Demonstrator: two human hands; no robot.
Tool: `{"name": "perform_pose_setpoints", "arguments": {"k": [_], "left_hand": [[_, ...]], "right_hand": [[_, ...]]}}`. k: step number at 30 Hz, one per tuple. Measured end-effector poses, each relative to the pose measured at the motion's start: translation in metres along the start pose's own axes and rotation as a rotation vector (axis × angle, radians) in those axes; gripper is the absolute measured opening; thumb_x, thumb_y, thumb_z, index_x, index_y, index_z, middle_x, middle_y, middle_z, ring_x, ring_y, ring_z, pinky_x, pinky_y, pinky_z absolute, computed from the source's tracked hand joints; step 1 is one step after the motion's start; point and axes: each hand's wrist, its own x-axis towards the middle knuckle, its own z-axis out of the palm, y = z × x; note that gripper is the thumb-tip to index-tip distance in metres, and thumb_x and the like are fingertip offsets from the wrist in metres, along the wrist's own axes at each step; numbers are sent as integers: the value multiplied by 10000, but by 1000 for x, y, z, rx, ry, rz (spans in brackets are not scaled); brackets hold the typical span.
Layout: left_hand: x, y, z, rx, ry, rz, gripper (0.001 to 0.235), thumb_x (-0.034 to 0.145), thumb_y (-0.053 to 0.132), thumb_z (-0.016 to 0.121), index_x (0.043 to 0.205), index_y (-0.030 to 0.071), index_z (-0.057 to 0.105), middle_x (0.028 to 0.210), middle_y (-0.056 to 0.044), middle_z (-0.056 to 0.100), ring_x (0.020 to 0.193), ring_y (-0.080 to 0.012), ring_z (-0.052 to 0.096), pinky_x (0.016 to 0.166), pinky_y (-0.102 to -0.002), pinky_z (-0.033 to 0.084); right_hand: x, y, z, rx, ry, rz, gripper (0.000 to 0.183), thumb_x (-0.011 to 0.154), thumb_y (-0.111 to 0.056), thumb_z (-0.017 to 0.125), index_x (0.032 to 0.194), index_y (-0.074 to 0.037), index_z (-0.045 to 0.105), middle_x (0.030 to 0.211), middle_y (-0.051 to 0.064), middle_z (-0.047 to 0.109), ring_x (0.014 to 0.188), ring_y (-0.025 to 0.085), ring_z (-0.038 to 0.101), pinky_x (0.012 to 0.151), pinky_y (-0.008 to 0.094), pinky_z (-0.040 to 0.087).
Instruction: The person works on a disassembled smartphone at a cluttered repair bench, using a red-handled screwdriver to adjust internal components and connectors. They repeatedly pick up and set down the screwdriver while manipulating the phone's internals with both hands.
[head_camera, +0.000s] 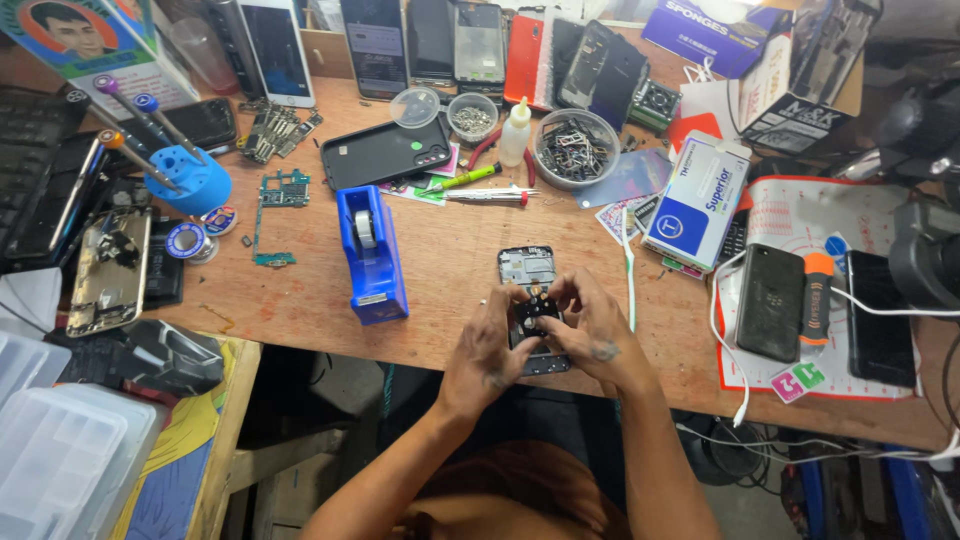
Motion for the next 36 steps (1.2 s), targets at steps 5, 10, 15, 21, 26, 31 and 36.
{"name": "perform_pose_setpoints", "arguments": {"k": [5, 10, 15, 21, 26, 31, 36], "left_hand": [[-10, -1, -11, -381, 63, -170, 197, 937, 56, 707, 1107, 18, 614, 869, -74, 735, 781, -114, 702, 689, -276, 551], [-38, -10, -30, -524, 310, -234, 116, 944, 50, 681, 1046, 3, 648, 861, -58, 719, 775, -79, 680, 696, -246, 559], [-53, -32, -57, -471, 498, -316, 131, 942, 106, 673, 1013, 0, 642, 859, -58, 747, 763, -99, 703, 682, -248, 560], [-57, -60, -91, -423, 571, -313, 161, 975, 159, 644, 988, -2, 648, 872, -76, 752, 798, -126, 714, 729, -269, 573], [-42, -86, -103, -508, 557, -289, 151, 974, 136, 638, 999, -13, 635, 893, -87, 743, 821, -125, 702, 753, -271, 569], [-22, -102, -106, -559, 561, -240, 150, 974, 131, 628, 1010, -15, 629, 906, -78, 737, 821, -114, 698, 745, -260, 566], [-36, -105, -117, -530, 564, -282, 148, 961, 118, 666, 1013, -21, 663, 887, -68, 699, 776, -101, 644, 700, -260, 536]], "right_hand": [[-5, -5, 11, 227, 40, -319, 381, 802, -3, 817, 1126, -29, 618, 977, 55, 645, 923, 138, 583, 842, 281, 505], [-16, -38, 48, 138, 44, -383, 370, 823, -61, 833, 1144, -20, 654, 950, 68, 714, 886, 146, 660, 813, 291, 552], [-10, -74, 89, 84, -150, -477, 483, 829, -38, 793, 1267, 38, 602, 1103, 140, 732, 1055, 206, 730, 935, 321, 576], [-3, -94, 128, 400, -310, -337, 597, 882, -58, 755, 1419, 18, 505, 1160, 170, 741, 1082, 245, 717, 932, 331, 600], [10, -104, 150, 282, -195, -388, 586, 873, -31, 751, 1414, -8, 529, 1200, 138, 700, 1086, 215, 729, 906, 318, 613], [31, -113, 159, 87, -98, -303, 585, 858, -34, 769, 1405, -29, 561, 1070, 160, 723, 972, 252, 726, 823, 343, 596], [30, -112, 159, 123, -100, -460, 502, 896, -44, 727, 1366, 9, 561, 1166, 145, 706, 1046, 227, 758, 850, 311, 619]]}}
